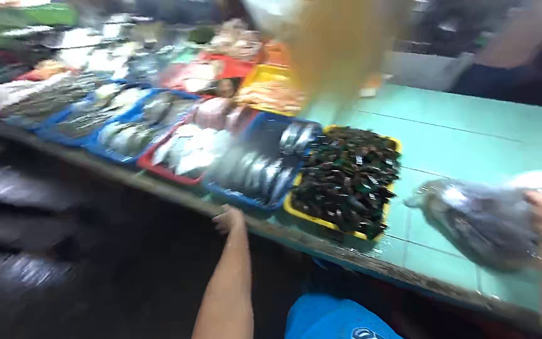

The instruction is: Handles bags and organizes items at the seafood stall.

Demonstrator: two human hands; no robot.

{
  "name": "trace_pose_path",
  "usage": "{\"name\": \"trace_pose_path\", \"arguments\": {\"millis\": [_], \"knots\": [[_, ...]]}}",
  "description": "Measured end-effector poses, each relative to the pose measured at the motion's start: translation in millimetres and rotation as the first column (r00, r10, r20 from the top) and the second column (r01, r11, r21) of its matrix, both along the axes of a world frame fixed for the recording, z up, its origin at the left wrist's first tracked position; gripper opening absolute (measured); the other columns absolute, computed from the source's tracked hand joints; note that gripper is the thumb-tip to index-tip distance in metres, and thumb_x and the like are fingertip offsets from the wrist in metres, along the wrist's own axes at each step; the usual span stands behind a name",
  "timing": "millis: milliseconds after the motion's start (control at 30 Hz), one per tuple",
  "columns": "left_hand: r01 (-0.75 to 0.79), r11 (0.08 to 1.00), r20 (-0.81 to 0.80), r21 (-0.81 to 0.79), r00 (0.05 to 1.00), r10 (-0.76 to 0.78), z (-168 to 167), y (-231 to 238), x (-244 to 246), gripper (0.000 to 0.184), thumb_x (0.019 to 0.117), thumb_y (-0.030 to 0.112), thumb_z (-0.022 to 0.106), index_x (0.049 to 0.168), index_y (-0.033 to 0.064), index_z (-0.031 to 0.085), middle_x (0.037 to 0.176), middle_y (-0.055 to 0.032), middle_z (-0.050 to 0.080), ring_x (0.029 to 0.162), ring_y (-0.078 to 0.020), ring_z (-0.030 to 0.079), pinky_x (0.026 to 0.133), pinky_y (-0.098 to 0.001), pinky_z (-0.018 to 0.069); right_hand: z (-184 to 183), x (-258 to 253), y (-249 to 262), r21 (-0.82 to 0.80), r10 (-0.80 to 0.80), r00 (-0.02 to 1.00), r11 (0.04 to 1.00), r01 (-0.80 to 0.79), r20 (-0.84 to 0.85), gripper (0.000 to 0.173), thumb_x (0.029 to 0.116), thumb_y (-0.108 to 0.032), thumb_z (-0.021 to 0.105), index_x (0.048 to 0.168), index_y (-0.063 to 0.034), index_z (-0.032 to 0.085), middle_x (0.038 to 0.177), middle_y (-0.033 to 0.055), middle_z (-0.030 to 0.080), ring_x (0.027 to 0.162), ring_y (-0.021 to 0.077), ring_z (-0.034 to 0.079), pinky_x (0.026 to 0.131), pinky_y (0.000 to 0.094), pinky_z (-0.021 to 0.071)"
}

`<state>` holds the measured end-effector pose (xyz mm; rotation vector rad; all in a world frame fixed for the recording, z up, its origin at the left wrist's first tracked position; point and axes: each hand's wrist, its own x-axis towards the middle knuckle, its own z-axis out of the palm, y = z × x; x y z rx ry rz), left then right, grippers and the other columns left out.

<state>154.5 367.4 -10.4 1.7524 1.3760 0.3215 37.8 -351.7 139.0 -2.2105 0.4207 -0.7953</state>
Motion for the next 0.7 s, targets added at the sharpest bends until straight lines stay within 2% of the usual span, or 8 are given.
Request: {"name": "trace_pose_path", "arguments": {"millis": [67,133,200,267,367,533,700], "knots": [[-0.017,0.993,-0.031,0.117,0.999,0.021,-7,3,9,0.081,0.1043,0.055,0.042,0.157,-0.0051,0.029,0.155,-0.0342,0.038,0.141,-0.0457,0.043,0.111,-0.0573,0.0429,12,1,18,-0.012,-0.113,0.994,0.994,0.113,-0.001,0.055,0.0839,-0.014,0.072,0.131,0.0081,0.056,0.125,0.028,0.063,0.115,0.0314,0.062,0.1,0.0483,0.0513],[0.004,0.988,-0.055,0.155,0.998,0.004,-7,5,12,0.078,0.1058,0.052,0.039,0.156,-0.007,0.029,0.153,-0.0347,0.04,0.139,-0.045,0.047,0.108,-0.0561,0.0456,15,-1,19,-0.021,-0.171,0.985,0.985,0.171,-0.02,0.057,0.0825,-0.017,0.075,0.132,0.0049,0.058,0.126,0.0273,0.064,0.117,0.0368,0.063,0.1,0.0549,0.0507],[0.026,0.985,-0.07,0.172,0.997,-0.014,-6,4,10,0.077,0.1067,0.05,0.037,0.155,-0.0083,0.029,0.152,-0.0353,0.041,0.136,-0.0448,0.05,0.106,-0.0549,0.0479,15,1,14,-0.052,-0.187,0.982,0.981,0.188,0.026,0.057,0.0755,-0.014,0.077,0.126,0.0095,0.061,0.12,0.0292,0.066,0.112,0.0368,0.065,0.099,0.0529,0.0521],[0.027,0.98,-0.08,0.199,0.997,-0.011,-4,3,11,0.074,0.1075,0.048,0.036,0.153,-0.0098,0.033,0.149,-0.0358,0.044,0.134,-0.0447,0.053,0.104,-0.054,0.0493,18,2,12,-0.009,-0.208,0.978,0.978,0.208,0.0,0.057,0.0734,-0.009,0.078,0.126,0.0092,0.062,0.12,0.0285,0.067,0.113,0.0355,0.065,0.1,0.0516,0.0521],[0.036,0.974,-0.088,0.225,0.996,-0.017,-2,2,12,0.071,0.1086,0.046,0.034,0.152,-0.0105,0.036,0.147,-0.0361,0.046,0.132,-0.0443,0.054,0.104,-0.0537,0.0486,16,2,11,0.045,-0.226,0.974,0.973,0.225,0.017,0.055,0.0705,-0.004,0.076,0.122,0.0092,0.063,0.115,0.0265,0.068,0.108,0.0321,0.066,0.095,0.0495,0.0532],[0.09,0.959,-0.145,0.268,0.988,-0.053,-6,7,11,0.069,0.1088,0.045,0.031,0.15,-0.0101,0.04,0.145,-0.0347,0.049,0.132,-0.0429,0.055,0.104,-0.0528,0.0489,8,4,-1,0.061,-0.235,0.971,0.971,0.232,0.051,0.053,0.0696,-0.007,0.075,0.12,0.0047,0.066,0.113,0.019,0.07,0.105,0.0218,0.067,0.094,0.0398,0.0554],[0.166,0.94,-0.213,0.299,0.971,-0.104,-6,9,8,0.067,0.1081,0.042,0.031,0.147,-0.0101,0.043,0.144,-0.0324,0.052,0.132,-0.0399,0.055,0.105,-0.0505,0.0484,3,10,-11,0.085,-0.292,0.954,0.954,0.286,0.067,0.056,0.0631,-0.008,0.075,0.118,0.0016,0.065,0.112,0.0136,0.07,0.104,0.0161,0.067,0.091,0.0343,0.0559]]}}
